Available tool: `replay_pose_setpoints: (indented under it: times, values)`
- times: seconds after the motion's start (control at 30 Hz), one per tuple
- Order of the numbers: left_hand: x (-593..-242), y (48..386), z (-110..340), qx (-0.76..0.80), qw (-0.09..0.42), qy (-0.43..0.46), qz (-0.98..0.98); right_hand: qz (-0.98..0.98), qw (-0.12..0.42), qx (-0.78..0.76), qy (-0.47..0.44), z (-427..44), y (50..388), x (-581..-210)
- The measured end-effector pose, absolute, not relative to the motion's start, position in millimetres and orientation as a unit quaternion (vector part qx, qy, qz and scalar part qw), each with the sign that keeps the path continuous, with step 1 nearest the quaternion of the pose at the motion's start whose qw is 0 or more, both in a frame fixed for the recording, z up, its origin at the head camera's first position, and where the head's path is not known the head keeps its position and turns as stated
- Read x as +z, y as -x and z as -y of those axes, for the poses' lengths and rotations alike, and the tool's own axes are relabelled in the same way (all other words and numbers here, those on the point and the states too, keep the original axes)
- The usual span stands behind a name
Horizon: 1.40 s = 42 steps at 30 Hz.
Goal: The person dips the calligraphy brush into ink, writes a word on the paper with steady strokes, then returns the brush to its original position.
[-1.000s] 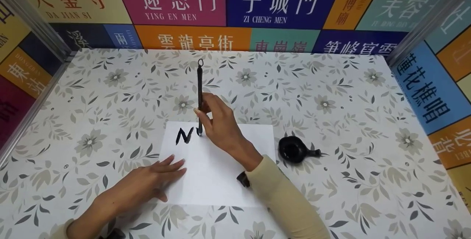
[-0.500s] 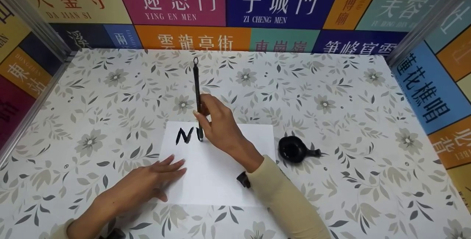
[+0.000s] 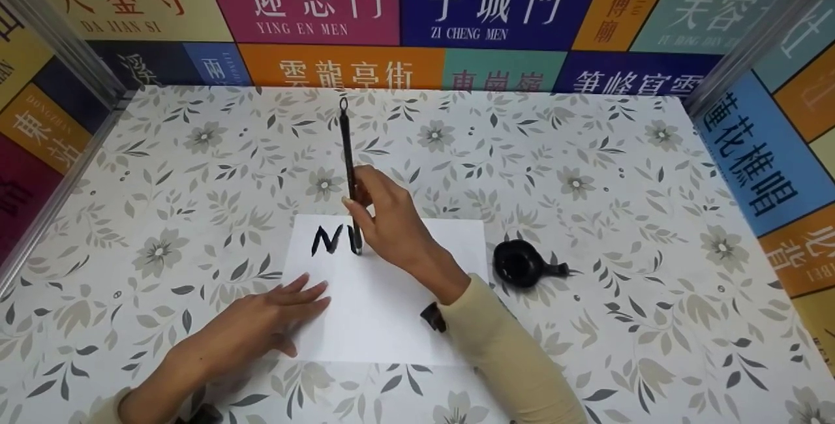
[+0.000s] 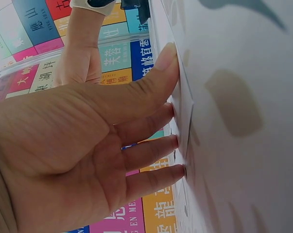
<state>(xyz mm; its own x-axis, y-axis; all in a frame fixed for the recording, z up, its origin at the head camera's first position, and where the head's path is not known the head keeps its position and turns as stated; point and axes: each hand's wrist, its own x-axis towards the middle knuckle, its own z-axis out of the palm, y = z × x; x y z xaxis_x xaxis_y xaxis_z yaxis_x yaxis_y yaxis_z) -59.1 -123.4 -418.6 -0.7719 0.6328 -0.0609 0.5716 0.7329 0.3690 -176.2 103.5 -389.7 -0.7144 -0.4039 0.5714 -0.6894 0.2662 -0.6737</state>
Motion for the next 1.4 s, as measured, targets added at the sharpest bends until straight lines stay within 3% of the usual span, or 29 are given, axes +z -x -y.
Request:
replay_pose_setpoints:
  times: [1.4]
  values:
    - [-418.5, 57.9, 124.9, 0.173, 0.069, -0.337, -0.923, 0.788, 0.214, 0.468, -0.337, -114.5, 191.3, -395.9]
